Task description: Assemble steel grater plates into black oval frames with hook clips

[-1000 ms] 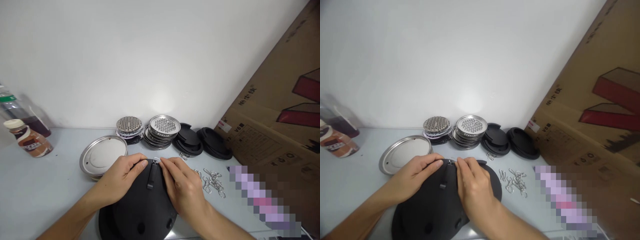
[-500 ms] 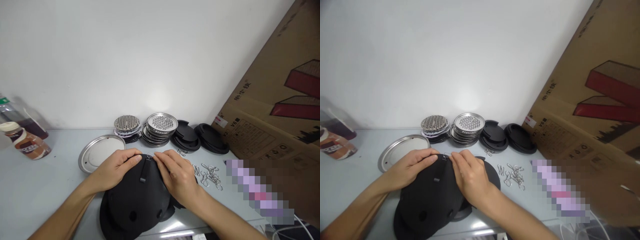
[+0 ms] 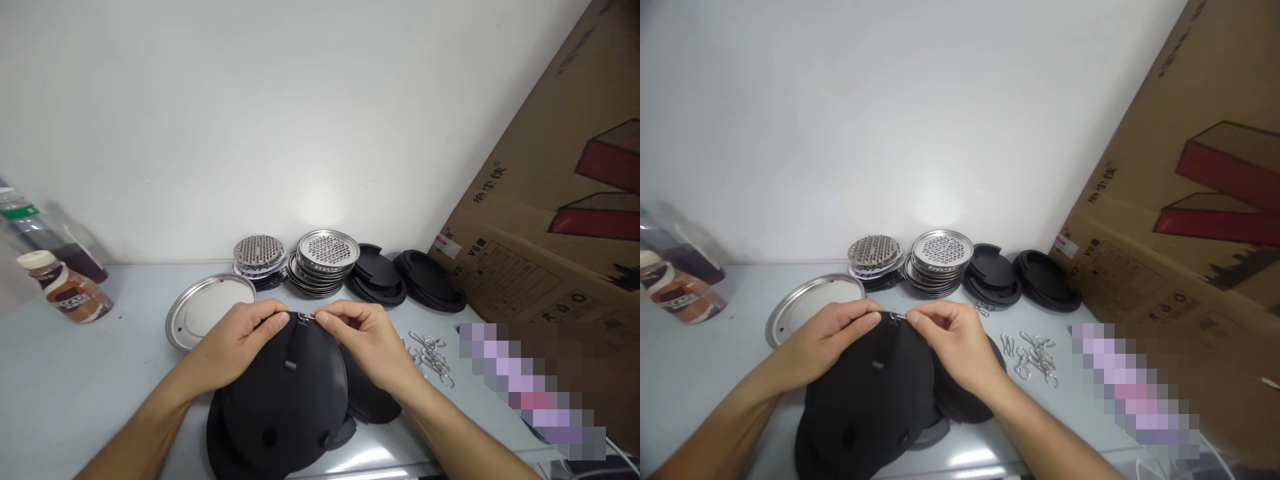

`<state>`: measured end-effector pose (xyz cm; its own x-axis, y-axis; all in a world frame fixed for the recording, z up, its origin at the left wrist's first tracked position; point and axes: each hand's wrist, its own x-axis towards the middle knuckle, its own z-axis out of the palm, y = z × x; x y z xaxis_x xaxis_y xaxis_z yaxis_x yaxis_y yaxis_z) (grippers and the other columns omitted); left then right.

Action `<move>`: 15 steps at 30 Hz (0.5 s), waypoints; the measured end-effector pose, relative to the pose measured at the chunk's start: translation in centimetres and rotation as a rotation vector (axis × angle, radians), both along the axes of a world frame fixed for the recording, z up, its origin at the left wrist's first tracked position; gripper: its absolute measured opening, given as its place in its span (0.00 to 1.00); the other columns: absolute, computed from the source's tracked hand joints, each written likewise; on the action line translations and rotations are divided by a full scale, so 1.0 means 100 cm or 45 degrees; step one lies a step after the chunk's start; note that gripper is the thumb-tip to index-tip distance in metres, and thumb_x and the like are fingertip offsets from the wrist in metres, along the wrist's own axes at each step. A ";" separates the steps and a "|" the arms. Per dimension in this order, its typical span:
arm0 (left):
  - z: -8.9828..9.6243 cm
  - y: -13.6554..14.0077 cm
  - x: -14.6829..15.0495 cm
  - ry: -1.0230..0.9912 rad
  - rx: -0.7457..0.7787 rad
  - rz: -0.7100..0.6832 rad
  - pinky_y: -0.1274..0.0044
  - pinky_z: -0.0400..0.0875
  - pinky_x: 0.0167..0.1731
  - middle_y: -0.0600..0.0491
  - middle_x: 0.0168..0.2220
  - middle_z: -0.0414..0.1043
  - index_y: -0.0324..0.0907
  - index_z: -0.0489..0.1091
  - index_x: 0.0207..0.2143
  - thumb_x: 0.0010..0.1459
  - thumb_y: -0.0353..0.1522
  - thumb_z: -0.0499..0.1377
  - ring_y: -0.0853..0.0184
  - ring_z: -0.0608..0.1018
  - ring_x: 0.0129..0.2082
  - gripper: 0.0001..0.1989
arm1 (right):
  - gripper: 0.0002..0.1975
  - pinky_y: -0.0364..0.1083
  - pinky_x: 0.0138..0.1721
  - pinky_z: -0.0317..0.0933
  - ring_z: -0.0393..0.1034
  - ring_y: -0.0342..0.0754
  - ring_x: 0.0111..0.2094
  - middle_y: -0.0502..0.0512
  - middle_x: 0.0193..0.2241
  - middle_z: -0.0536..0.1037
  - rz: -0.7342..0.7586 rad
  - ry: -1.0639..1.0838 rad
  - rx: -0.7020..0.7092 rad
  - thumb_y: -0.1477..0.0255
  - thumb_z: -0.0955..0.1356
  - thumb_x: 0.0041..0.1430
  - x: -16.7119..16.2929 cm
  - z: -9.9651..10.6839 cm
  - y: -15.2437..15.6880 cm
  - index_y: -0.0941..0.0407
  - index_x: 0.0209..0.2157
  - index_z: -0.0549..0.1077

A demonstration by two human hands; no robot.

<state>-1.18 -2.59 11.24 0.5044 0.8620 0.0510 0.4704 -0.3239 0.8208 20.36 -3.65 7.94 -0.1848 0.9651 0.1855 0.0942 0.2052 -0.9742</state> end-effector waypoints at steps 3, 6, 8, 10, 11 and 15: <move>0.001 -0.006 0.002 0.059 0.079 0.070 0.78 0.65 0.33 0.56 0.31 0.74 0.43 0.71 0.34 0.68 0.42 0.48 0.65 0.74 0.32 0.18 | 0.10 0.43 0.32 0.66 0.73 0.46 0.29 0.53 0.29 0.82 -0.035 0.310 -0.201 0.63 0.74 0.55 -0.004 -0.007 0.001 0.56 0.31 0.82; 0.000 -0.011 0.006 0.110 0.075 0.105 0.78 0.64 0.31 0.56 0.29 0.72 0.43 0.70 0.33 0.68 0.43 0.47 0.66 0.73 0.30 0.19 | 0.08 0.44 0.35 0.66 0.74 0.47 0.33 0.54 0.31 0.82 -0.140 0.324 -0.104 0.64 0.74 0.54 -0.009 -0.010 -0.003 0.55 0.31 0.83; -0.002 -0.014 0.010 0.106 0.041 0.063 0.78 0.64 0.31 0.57 0.28 0.70 0.43 0.68 0.32 0.69 0.43 0.46 0.67 0.72 0.30 0.19 | 0.07 0.44 0.36 0.65 0.73 0.47 0.34 0.53 0.31 0.81 -0.158 0.237 -0.003 0.65 0.74 0.55 -0.013 -0.008 -0.008 0.54 0.30 0.83; -0.005 -0.017 0.016 0.071 0.017 -0.009 0.79 0.65 0.31 0.57 0.28 0.70 0.43 0.68 0.31 0.68 0.43 0.47 0.67 0.72 0.30 0.19 | 0.06 0.44 0.36 0.65 0.73 0.46 0.33 0.53 0.29 0.81 -0.141 0.188 0.052 0.67 0.74 0.55 -0.016 -0.005 -0.011 0.53 0.30 0.83; -0.006 -0.018 0.018 0.057 0.007 -0.035 0.79 0.65 0.32 0.57 0.28 0.70 0.42 0.68 0.30 0.68 0.43 0.47 0.68 0.72 0.30 0.19 | 0.06 0.44 0.36 0.66 0.73 0.46 0.33 0.53 0.29 0.80 -0.131 0.179 0.064 0.67 0.73 0.56 -0.016 -0.002 -0.011 0.53 0.30 0.83; 0.002 -0.017 0.021 0.042 0.040 0.075 0.80 0.66 0.28 0.58 0.26 0.71 0.43 0.70 0.31 0.67 0.43 0.49 0.68 0.73 0.28 0.18 | 0.07 0.46 0.37 0.69 0.74 0.46 0.33 0.52 0.29 0.80 -0.321 0.330 0.150 0.66 0.73 0.57 0.009 0.009 -0.001 0.54 0.30 0.82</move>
